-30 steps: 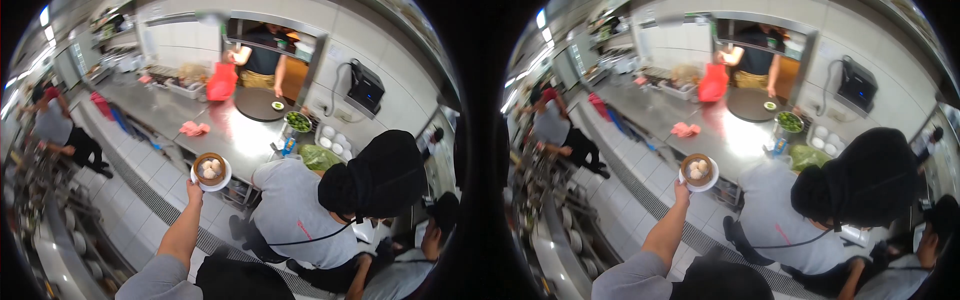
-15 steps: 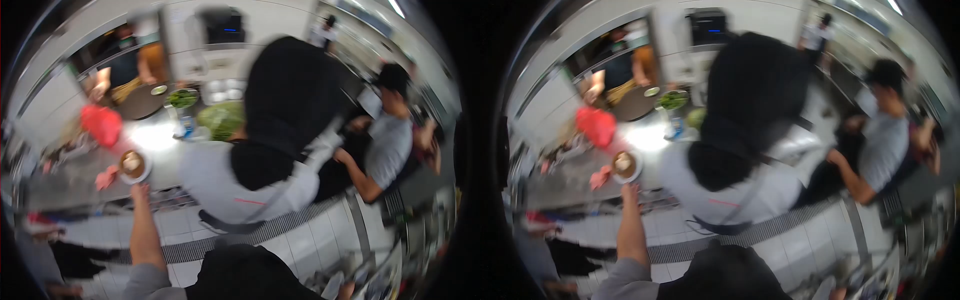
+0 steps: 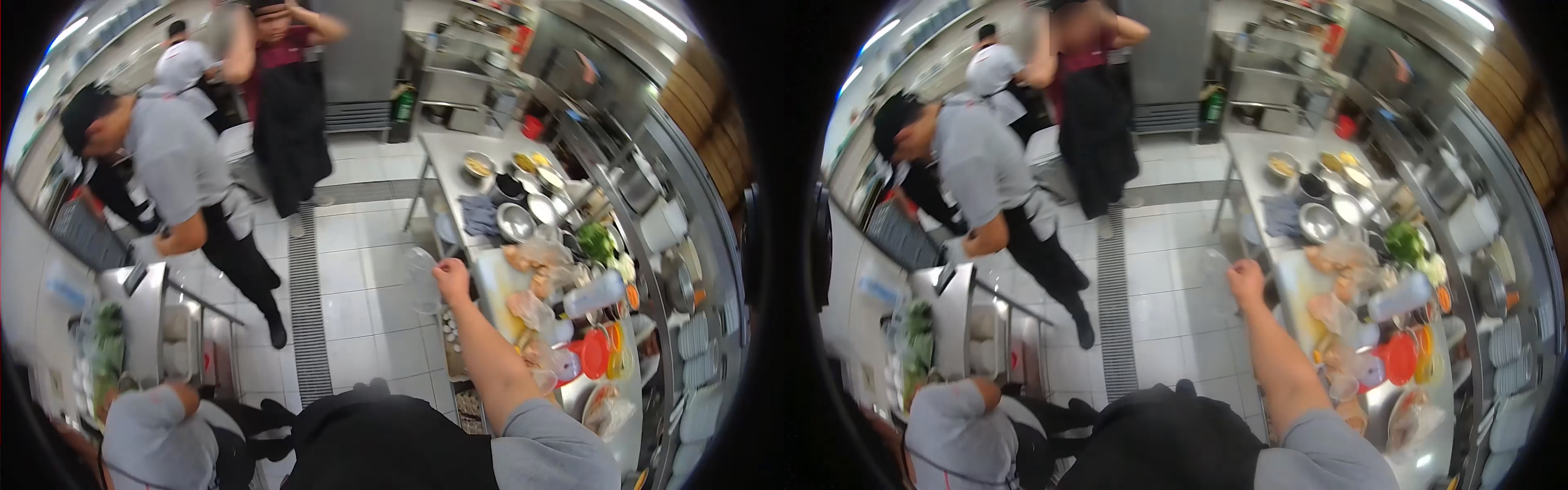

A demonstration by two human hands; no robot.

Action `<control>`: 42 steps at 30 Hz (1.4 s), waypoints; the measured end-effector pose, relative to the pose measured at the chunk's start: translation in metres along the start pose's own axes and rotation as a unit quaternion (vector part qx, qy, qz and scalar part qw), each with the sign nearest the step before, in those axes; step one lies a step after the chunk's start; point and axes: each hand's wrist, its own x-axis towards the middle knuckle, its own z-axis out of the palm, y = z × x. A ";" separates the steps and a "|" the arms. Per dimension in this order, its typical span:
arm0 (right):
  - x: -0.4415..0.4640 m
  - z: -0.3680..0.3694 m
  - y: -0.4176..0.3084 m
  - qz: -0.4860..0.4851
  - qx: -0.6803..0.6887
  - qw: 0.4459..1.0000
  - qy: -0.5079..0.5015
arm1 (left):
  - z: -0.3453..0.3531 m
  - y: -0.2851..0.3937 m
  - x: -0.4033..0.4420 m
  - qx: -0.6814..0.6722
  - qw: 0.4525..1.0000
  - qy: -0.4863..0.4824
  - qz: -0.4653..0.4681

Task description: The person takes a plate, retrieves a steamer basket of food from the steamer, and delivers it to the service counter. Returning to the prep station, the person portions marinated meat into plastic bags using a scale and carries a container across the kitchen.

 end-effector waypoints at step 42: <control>-0.345 -0.351 0.139 0.520 -0.094 0.738 0.421 | 0.700 0.272 -0.462 -0.050 0.578 -0.727 0.366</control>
